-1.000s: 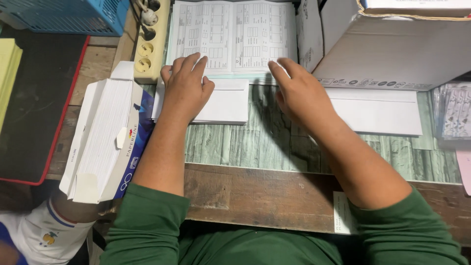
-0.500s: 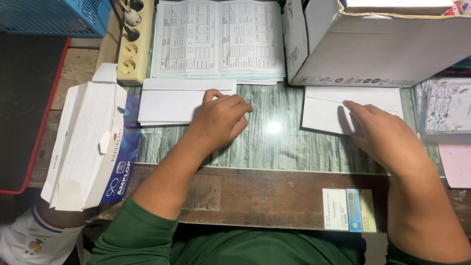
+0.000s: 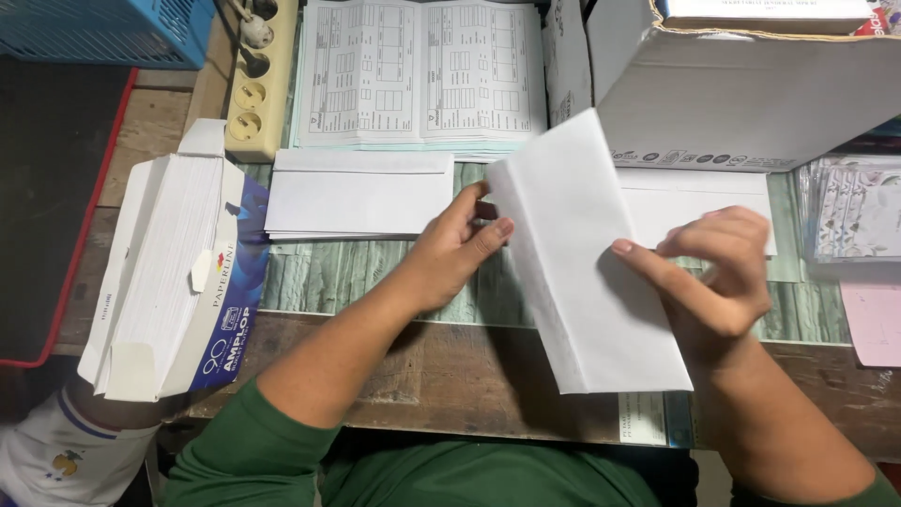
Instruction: Fold printed documents and insert them into envelopes
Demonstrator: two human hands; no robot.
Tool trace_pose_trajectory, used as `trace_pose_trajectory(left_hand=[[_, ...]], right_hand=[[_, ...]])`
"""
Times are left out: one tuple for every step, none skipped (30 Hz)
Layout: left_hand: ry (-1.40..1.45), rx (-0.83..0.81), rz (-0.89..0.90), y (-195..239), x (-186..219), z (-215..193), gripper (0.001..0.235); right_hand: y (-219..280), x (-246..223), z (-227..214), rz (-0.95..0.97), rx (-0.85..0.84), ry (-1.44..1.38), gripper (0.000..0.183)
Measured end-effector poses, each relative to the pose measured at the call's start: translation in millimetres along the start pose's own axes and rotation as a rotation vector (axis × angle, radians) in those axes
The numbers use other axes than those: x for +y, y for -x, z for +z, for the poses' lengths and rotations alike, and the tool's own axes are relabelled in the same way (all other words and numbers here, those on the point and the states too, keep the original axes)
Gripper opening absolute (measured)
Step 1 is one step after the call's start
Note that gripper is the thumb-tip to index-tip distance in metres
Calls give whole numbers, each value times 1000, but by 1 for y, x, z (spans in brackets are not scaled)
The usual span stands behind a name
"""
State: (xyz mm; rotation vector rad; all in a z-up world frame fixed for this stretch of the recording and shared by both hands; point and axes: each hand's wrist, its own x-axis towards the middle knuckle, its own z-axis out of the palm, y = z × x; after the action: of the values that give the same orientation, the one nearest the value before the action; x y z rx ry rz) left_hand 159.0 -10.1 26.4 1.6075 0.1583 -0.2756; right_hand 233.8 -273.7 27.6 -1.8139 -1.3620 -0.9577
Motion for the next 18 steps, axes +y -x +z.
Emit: trace_pose_trajectory(left_hand=[[-2,1,0,-2,-17,3,84],[159,8,74,-6,-33,6,72],[320,13,150,-10,-50,10,61],[317,15,151,-12,-46,11,61],[424,76,135,-13,-43,11,62],[530,137,121,-16,-39,12,64],[527,139,124,-16,-34,9,64],[517,225,79,-15,-30,6,70],[507,310,34,-15,-25,4,79],[506,313,34,-18,-29,1,79],[543,354,22,-21,-33,-1,84],[579,393,10,-25,-36,-3,89],[577,393,11,-24,-36,-5,89],[480,405,47,-22,-37,-7,90],[383,415,81,-21,-38,-9,91],[383,415,78,-18,-32,-7,91],[363,403,72,-15,-26,-4,94],[344,390,67,-12,-20,-2,96]], right_hand=[[6,0,9,0,2,-1,13],[12,0,18,11,2,-17,9],[17,1,27,23,2,-33,8],[10,-2,32,22,5,-34,8],[2,-4,37,215,-101,-132,15],[-6,-6,42,406,-207,-230,24],[-17,-4,46,403,-204,-231,24],[-28,-3,49,637,-276,-463,32],[-38,-1,53,867,-351,-699,41],[-31,-1,60,866,-351,-702,41],[-23,0,68,1078,-272,-859,36],[-16,1,75,1290,-184,-1012,33],[-8,4,82,1288,-181,-1013,33],[1,7,89,1302,-151,-1057,31],[10,10,97,1314,-120,-1100,48],[11,8,100,1318,-120,-1100,48],[11,5,104,1364,-96,-1065,51],[12,3,107,1408,-72,-1028,55]])
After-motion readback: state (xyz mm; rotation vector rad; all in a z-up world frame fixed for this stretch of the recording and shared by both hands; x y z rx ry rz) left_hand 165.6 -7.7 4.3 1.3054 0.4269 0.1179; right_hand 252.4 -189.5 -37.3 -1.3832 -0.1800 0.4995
